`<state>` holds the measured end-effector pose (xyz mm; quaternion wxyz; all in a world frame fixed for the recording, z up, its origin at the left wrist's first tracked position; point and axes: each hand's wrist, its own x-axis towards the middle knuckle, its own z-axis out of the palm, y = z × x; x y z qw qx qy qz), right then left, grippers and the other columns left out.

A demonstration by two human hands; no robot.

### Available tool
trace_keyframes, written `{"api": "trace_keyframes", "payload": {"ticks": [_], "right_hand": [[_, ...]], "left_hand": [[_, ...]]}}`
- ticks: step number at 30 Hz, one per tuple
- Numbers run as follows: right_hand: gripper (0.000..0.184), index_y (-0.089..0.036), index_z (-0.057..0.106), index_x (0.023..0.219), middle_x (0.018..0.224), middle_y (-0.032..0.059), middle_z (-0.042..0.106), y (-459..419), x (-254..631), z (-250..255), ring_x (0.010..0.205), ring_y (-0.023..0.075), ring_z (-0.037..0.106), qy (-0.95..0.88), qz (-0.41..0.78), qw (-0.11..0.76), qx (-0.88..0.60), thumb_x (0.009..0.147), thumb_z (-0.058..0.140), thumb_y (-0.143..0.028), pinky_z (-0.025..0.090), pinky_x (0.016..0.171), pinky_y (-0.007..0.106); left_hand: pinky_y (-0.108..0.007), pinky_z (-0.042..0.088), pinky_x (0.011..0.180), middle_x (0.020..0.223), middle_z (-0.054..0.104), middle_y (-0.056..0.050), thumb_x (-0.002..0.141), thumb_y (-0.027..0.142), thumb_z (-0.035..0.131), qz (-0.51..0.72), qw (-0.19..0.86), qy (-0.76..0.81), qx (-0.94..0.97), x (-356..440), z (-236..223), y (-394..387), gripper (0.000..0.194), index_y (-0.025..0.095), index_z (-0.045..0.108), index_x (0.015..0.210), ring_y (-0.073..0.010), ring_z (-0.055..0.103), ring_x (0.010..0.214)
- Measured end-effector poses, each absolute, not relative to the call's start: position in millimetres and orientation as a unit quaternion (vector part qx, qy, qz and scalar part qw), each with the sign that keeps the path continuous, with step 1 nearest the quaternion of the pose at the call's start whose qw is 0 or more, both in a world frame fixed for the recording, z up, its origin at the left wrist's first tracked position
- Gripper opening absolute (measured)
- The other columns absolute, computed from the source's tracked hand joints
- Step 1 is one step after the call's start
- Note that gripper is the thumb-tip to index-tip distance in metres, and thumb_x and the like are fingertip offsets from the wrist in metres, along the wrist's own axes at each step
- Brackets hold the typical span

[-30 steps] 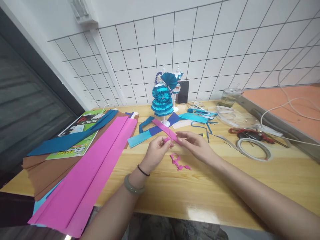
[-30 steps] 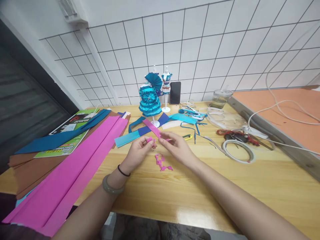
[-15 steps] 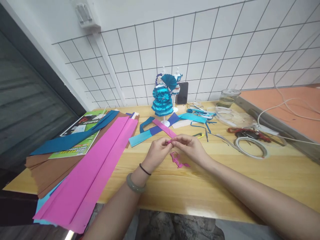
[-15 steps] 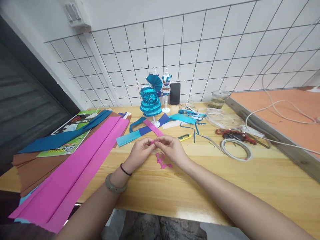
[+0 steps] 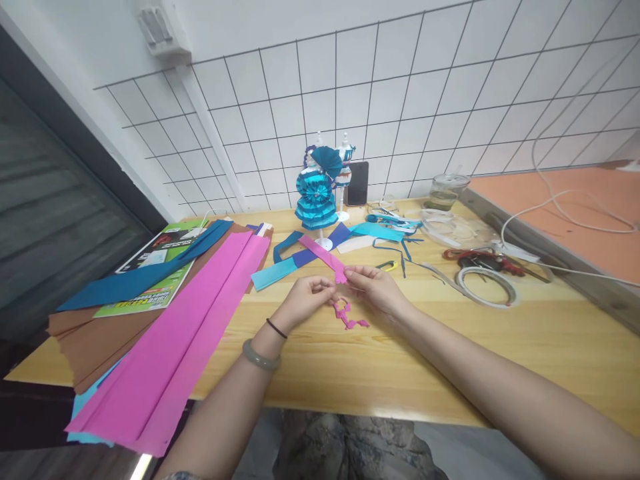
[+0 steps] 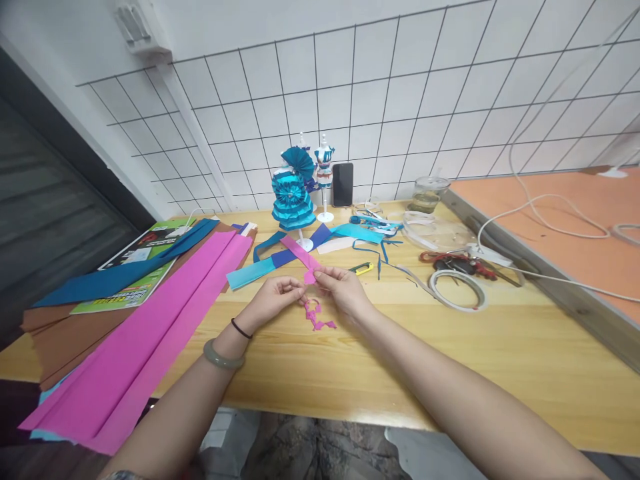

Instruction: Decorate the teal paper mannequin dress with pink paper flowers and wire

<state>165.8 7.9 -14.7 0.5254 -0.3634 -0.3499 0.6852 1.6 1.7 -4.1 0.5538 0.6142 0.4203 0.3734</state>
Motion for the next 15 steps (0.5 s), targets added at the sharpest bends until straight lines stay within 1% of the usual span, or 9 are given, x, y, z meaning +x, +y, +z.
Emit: {"api": "trace_keyframes", "payload": {"ticks": [3,5,7,10,15], "right_hand": [[0.020,-0.016,0.067,0.073,0.068,-0.0013,0.066,9,167,-16,0.057,0.0071,0.058,-0.350,0.678,0.532,-0.368,0.059,0.076,-0.027,0.047,0.060,0.019],[0.020,-0.016,0.067,0.073,0.070,-0.0005,0.067,6,165,-16,0.059,0.0082,0.060,-0.355,0.680,0.528,-0.364,0.059,0.076,-0.027,0.047,0.061,0.020],[0.020,-0.016,0.067,0.073,0.069,0.0006,0.068,3,162,-15,0.060,0.0109,0.062,-0.368,0.688,0.517,-0.352,0.058,0.075,-0.027,0.049,0.065,0.024],[0.021,-0.016,0.066,0.073,0.069,0.0019,0.068,-1,158,-15,0.062,0.0146,0.063,-0.385,0.698,0.502,-0.335,0.059,0.075,-0.028,0.050,0.069,0.029],[0.025,-0.018,0.065,0.083,0.072,0.0000,0.067,2,159,-17,0.060,0.0109,0.062,-0.351,0.689,0.514,-0.371,0.061,0.073,-0.027,0.050,0.063,0.025]], "left_hand": [[-0.030,0.045,0.074,0.084,0.066,-0.007,0.065,0.033,0.068,0.392,0.579,0.404,0.590,1,-4,3,0.032,0.013,0.059,0.088,-0.0158,0.061,0.076],[-0.028,0.044,0.073,0.087,0.064,-0.006,0.067,0.032,0.067,0.406,0.591,0.389,0.579,1,-3,4,0.033,0.014,0.059,0.092,-0.0140,0.060,0.076],[-0.025,0.043,0.067,0.079,0.063,-0.004,0.070,0.033,0.064,0.408,0.593,0.386,0.576,1,-3,5,0.026,0.013,0.060,0.086,-0.0111,0.057,0.068],[-0.023,0.040,0.059,0.066,0.060,-0.001,0.070,0.032,0.063,0.408,0.580,0.398,0.581,1,-6,9,0.021,0.012,0.060,0.072,-0.0083,0.051,0.057],[-0.022,0.038,0.056,0.059,0.058,0.000,0.067,0.032,0.065,0.435,0.562,0.424,0.562,3,-7,11,0.021,0.013,0.059,0.066,-0.0082,0.049,0.054]]}}
